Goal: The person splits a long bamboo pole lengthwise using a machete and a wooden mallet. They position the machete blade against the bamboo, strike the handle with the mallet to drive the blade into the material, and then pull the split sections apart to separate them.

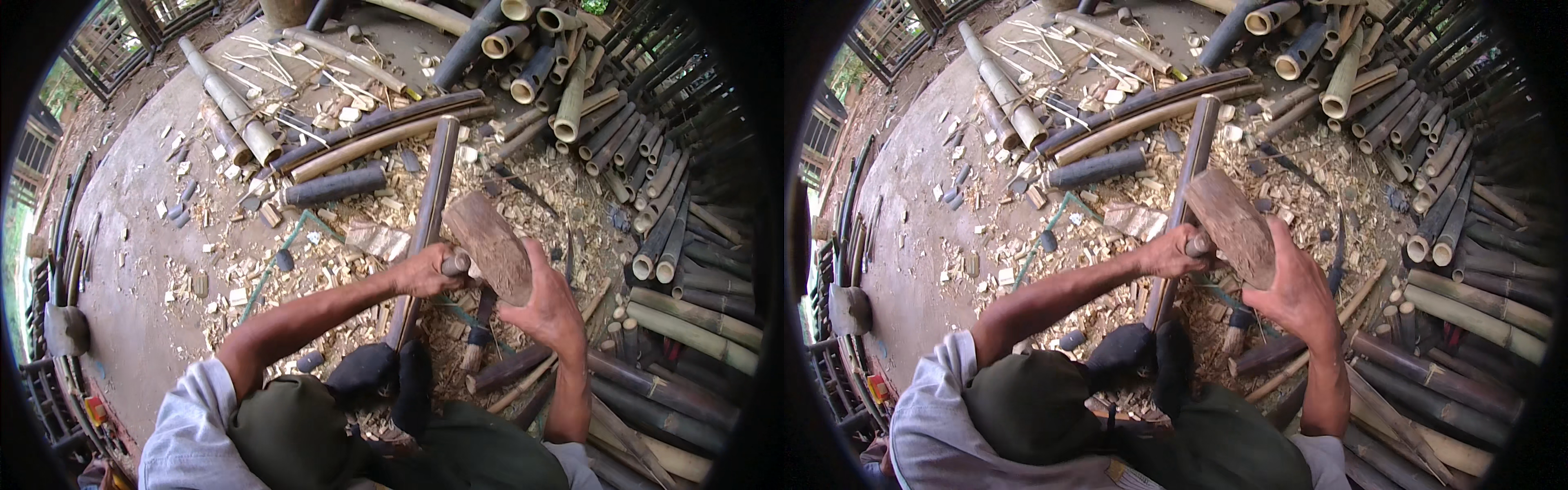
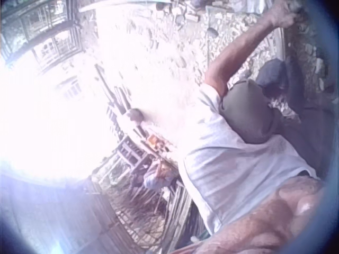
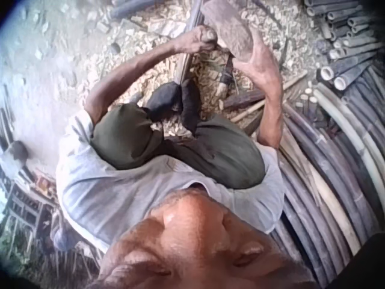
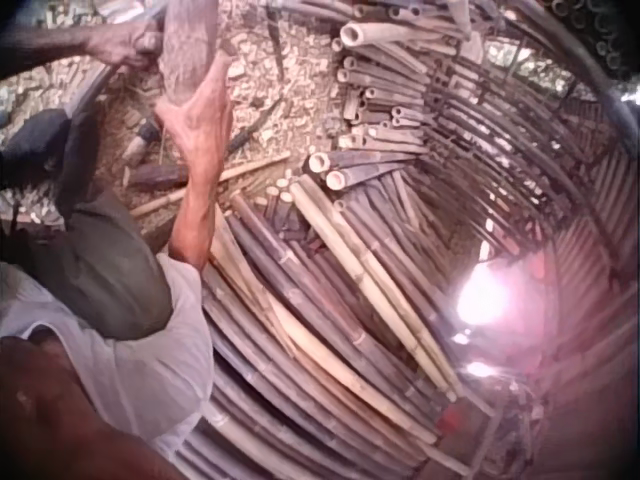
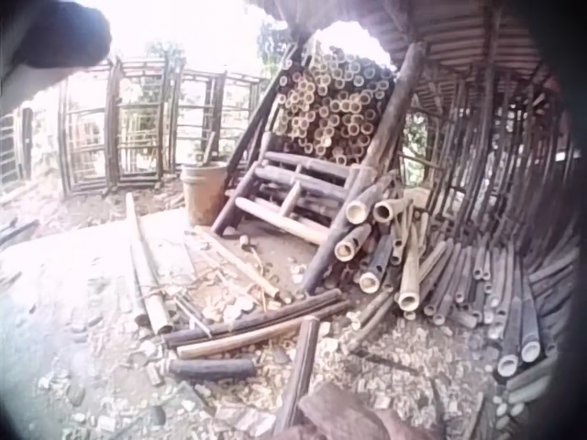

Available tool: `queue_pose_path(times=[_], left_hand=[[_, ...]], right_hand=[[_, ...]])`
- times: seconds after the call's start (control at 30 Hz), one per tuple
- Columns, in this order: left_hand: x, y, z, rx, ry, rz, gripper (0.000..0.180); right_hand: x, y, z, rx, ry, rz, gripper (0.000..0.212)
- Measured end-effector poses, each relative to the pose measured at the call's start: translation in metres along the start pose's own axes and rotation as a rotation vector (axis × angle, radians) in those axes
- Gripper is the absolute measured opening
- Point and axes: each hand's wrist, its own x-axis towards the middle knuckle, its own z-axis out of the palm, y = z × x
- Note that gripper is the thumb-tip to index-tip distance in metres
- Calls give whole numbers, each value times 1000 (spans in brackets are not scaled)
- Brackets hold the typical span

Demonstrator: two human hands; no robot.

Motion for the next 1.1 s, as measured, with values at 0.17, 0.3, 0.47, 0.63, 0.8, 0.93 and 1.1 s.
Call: queue_pose_path(times=[0.17,0.3,0.47,0.63,0.8,0.93,1.1], left_hand=[[-11,-3,-1,62,-139,-78,13],[-105,14,46,881,-887,87,18],[-38,116,55,238,-437,171,24],[-6,108,37,695,-465,358,39],[-12,65,67,877,-381,461,60],[-39,63,55,790,-160,127,75],[-82,4,8,598,426,-460,56]], right_hand=[[-9,29,6,330,280,-103,92],[8,91,-3,449,325,114,97],[39,249,18,42,411,368,93],[35,231,37,-71,461,311,69],[-33,106,96,1424,-58,273,70],[-31,154,119,1447,116,337,51],[-33,246,126,-102,458,396,55]])
